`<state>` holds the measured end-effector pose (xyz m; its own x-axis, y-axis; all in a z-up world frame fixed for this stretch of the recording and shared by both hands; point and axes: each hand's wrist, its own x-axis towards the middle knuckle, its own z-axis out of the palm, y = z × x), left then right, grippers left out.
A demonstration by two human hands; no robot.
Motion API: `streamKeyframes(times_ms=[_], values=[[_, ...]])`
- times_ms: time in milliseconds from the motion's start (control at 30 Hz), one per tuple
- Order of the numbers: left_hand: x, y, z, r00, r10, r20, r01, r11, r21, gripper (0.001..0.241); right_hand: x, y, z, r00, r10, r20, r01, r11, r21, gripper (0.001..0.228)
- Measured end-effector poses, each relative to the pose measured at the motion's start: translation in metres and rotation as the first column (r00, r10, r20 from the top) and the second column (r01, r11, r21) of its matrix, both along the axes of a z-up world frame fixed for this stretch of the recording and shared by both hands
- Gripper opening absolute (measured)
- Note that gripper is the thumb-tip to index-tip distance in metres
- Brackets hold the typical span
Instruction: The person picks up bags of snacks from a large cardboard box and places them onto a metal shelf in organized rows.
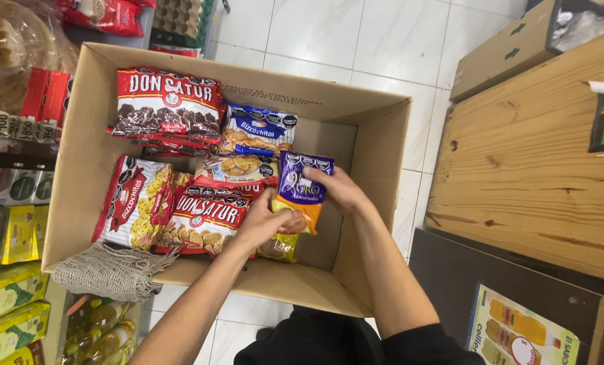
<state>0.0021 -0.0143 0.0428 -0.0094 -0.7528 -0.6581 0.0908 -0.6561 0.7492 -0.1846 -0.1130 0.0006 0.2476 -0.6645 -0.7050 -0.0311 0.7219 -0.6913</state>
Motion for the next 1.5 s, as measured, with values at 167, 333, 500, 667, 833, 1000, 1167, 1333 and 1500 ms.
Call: streamKeyframes(times_ms=[167, 333, 500, 667, 833, 1000, 1167, 1333, 1500], values=[[-0.016, 0.001, 0.043, 0.999, -0.020, -0.026, 0.018, 0.997, -0.073, 0.078, 0.023, 0.022, 0.027, 0.973, -0.142, 0.180, 0.183, 0.953, -0.242, 0.057], [-0.018, 0.016, 0.014, 0.990, -0.077, -0.118, 0.066, 0.994, -0.092, 0.063, 0.027, 0.030, 0.055, 0.941, -0.275, 0.195, 0.310, 0.934, -0.177, 0.034], [-0.017, 0.019, 0.011, 0.977, 0.047, -0.208, -0.078, 0.986, -0.148, 0.041, 0.026, 0.034, 0.060, 0.932, -0.318, 0.173, 0.353, 0.905, -0.240, 0.031], [-0.013, 0.013, 0.025, 0.962, 0.135, -0.238, -0.191, 0.954, -0.231, 0.047, 0.030, 0.014, 0.112, 0.925, -0.309, 0.219, 0.367, 0.876, -0.313, 0.025], [-0.006, -0.012, 0.089, 0.943, 0.172, -0.284, -0.272, 0.891, -0.364, 0.041, 0.045, -0.013, 0.193, 0.923, -0.233, 0.306, 0.354, 0.826, -0.439, 0.022], [0.015, -0.034, 0.154, 0.896, 0.253, -0.365, -0.410, 0.787, -0.461, 0.043, 0.068, -0.037, 0.276, 0.931, -0.042, 0.364, 0.276, 0.734, -0.620, 0.028], [0.035, -0.039, 0.225, 0.886, 0.286, -0.365, -0.456, 0.678, -0.577, 0.041, 0.098, -0.052, 0.335, 0.925, 0.077, 0.372, 0.251, 0.612, -0.750, 0.028], [0.066, -0.011, 0.239, 0.853, 0.362, -0.375, -0.521, 0.591, -0.616, 0.042, 0.139, -0.029, 0.365, 0.906, 0.178, 0.385, 0.228, 0.562, -0.795, 0.027], [0.102, 0.061, 0.251, 0.798, 0.435, -0.416, -0.596, 0.469, -0.652, 0.051, 0.200, 0.019, 0.376, 0.869, 0.297, 0.396, 0.143, 0.615, -0.775, 0.028]])
